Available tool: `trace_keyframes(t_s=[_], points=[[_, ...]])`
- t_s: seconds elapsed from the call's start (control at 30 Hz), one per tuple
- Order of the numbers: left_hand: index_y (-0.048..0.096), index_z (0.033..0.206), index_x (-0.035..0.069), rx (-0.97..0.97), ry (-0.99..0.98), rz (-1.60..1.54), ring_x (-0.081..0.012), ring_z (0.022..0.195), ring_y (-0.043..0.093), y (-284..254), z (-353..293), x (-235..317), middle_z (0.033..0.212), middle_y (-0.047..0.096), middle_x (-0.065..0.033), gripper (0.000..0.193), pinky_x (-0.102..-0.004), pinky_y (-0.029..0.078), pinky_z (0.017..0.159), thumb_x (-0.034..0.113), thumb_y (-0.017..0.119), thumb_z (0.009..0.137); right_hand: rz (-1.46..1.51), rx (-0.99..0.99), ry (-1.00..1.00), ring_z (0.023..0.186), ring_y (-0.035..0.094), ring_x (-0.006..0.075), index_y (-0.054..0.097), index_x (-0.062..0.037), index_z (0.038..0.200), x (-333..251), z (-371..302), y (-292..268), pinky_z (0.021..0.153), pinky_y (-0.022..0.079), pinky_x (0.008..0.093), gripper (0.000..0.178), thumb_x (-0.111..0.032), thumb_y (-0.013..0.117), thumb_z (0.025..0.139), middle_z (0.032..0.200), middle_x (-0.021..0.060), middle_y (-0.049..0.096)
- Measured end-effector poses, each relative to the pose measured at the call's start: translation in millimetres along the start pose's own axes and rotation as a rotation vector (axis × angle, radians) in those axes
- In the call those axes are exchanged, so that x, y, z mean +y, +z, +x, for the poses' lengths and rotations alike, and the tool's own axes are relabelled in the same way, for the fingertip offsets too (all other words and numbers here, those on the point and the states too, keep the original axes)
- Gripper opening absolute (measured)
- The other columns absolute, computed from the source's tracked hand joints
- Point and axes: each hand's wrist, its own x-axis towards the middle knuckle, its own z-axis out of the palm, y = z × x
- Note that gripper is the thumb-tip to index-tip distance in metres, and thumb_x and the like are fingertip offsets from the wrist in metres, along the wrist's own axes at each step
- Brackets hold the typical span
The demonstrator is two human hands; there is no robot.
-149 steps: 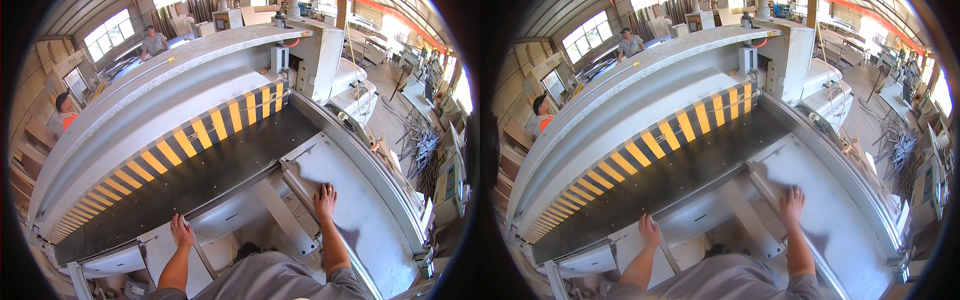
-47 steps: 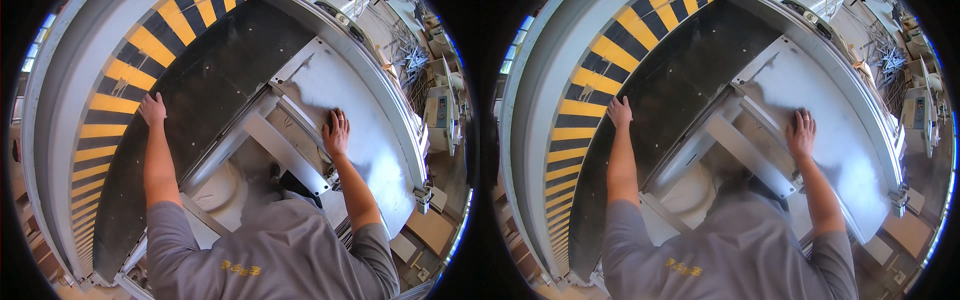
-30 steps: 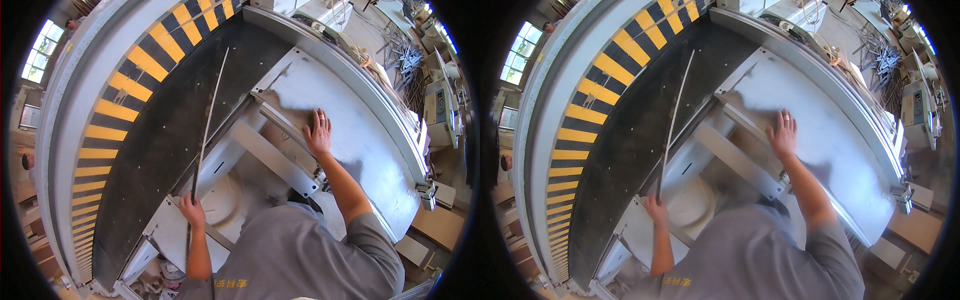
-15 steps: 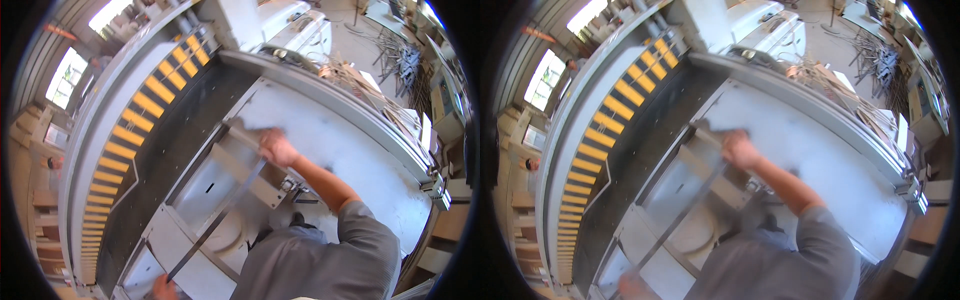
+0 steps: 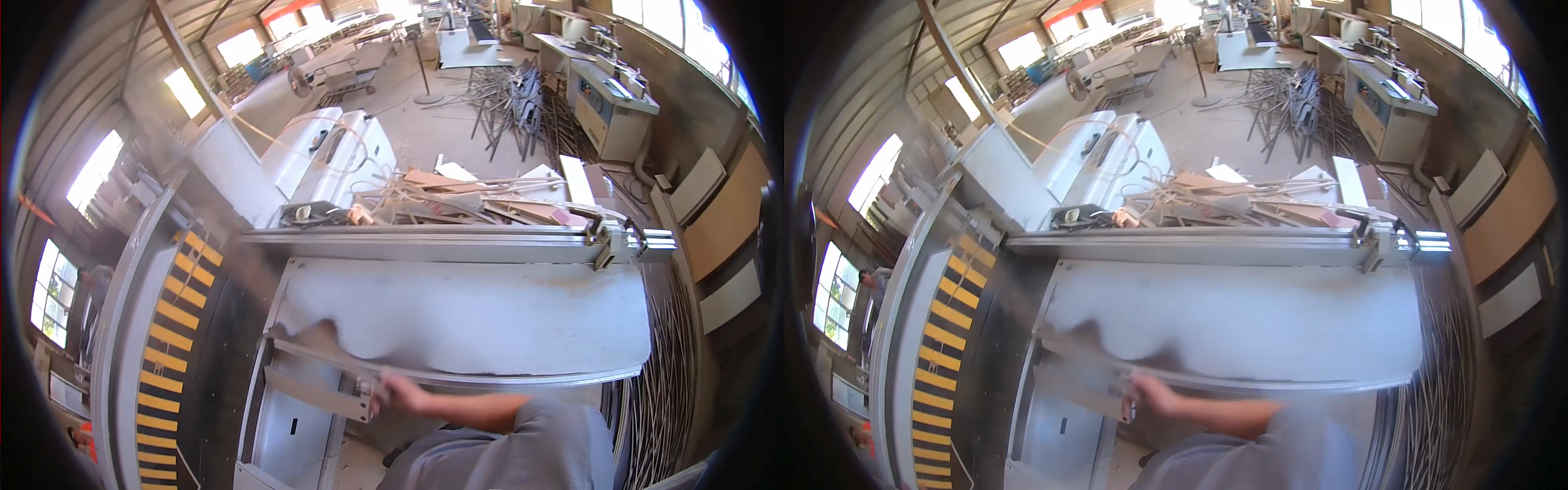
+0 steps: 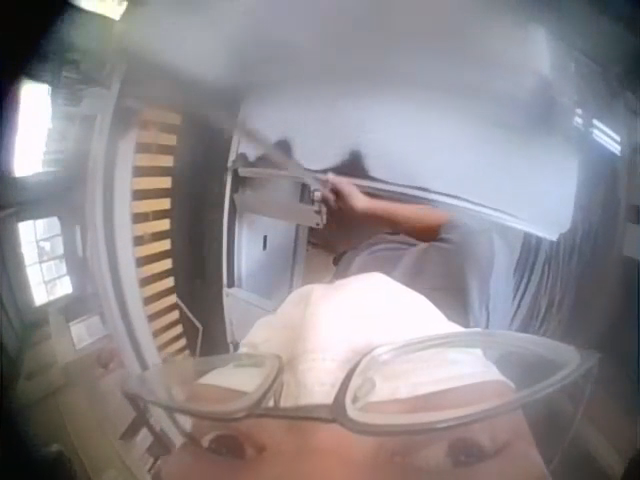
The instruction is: The person lifts a large sheet of dark plywood and feeds it into a large industrial sliding table saw, aligning the edge and pushing it through the blade using a sliding guide.
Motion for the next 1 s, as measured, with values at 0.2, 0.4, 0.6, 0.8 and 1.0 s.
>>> trace_keyframes(t_s=[0.2, 0.4, 0.6, 0.8, 1.0], points=[[0.068, 0.132, 0.007, -0.358, -0.088, -0.565, -0.0386, 0.132, 0.056, 167.0, -102.4, -40.7, 0.147, 0.055, -0.0206, 0.054, -0.0546, 0.052, 0.103, 0.048, 0.065, 0.096, -0.104, 1.019, -0.831, 0.134, 0.051, 0.0334, 0.050, 0.0011, 0.150, -434.1, 73.2, -359.8, 0.113, 0.037, 0.0533, 0.091, -0.075, 0.036, 0.102, 0.150, 0.0222, 0.054], [0.067, 0.130, 0.003, -0.477, -0.304, -0.610, -0.0410, 0.130, 0.056, 184.2, -207.4, -5.5, 0.141, 0.059, -0.0247, 0.044, -0.0519, 0.049, 0.105, 0.028, 0.072, 0.093, -0.629, 1.319, -1.069, 0.126, 0.054, 0.0350, 0.053, 0.0078, 0.139, -488.5, 82.9, -293.7, 0.110, 0.038, 0.0443, 0.061, -0.044, 0.047, 0.108, 0.134, 0.0248, 0.061], [0.062, 0.135, -0.002, -0.380, 0.189, -0.761, -0.0411, 0.130, 0.057, 311.8, -331.3, 10.3, 0.136, 0.063, -0.0253, 0.049, -0.0474, 0.045, 0.113, 0.014, 0.078, 0.091, -0.955, 1.047, -0.813, 0.110, 0.061, 0.0220, 0.073, -0.0021, 0.116, -223.8, 71.1, -300.5, 0.099, 0.044, 0.0347, 0.045, -0.040, 0.050, 0.106, 0.115, 0.0082, 0.072], [0.054, 0.144, -0.005, -0.344, 0.328, -0.678, -0.0450, 0.135, 0.050, 398.1, -444.1, 23.7, 0.147, 0.052, -0.0282, 0.070, -0.0505, 0.041, 0.117, 0.016, 0.086, 0.085, -1.234, 0.663, -0.433, 0.128, 0.058, 0.0371, 0.068, -0.0063, 0.120, -10.8, 82.9, -135.9, 0.110, 0.045, 0.0461, 0.025, -0.022, 0.063, 0.101, 0.135, 0.0180, 0.064], [0.049, 0.146, -0.008, -0.406, -0.091, -0.622, -0.0478, 0.136, 0.049, 447.3, -430.6, -5.2, 0.147, 0.050, -0.0319, 0.077, -0.0526, 0.038, 0.119, 0.021, 0.086, 0.084, -1.358, 0.548, -0.144, 0.147, 0.039, 0.0406, 0.060, -0.0071, 0.134, 16.8, 124.3, -59.5, 0.119, 0.038, 0.0507, 0.040, -0.028, 0.064, 0.099, 0.157, 0.0209, 0.044]])
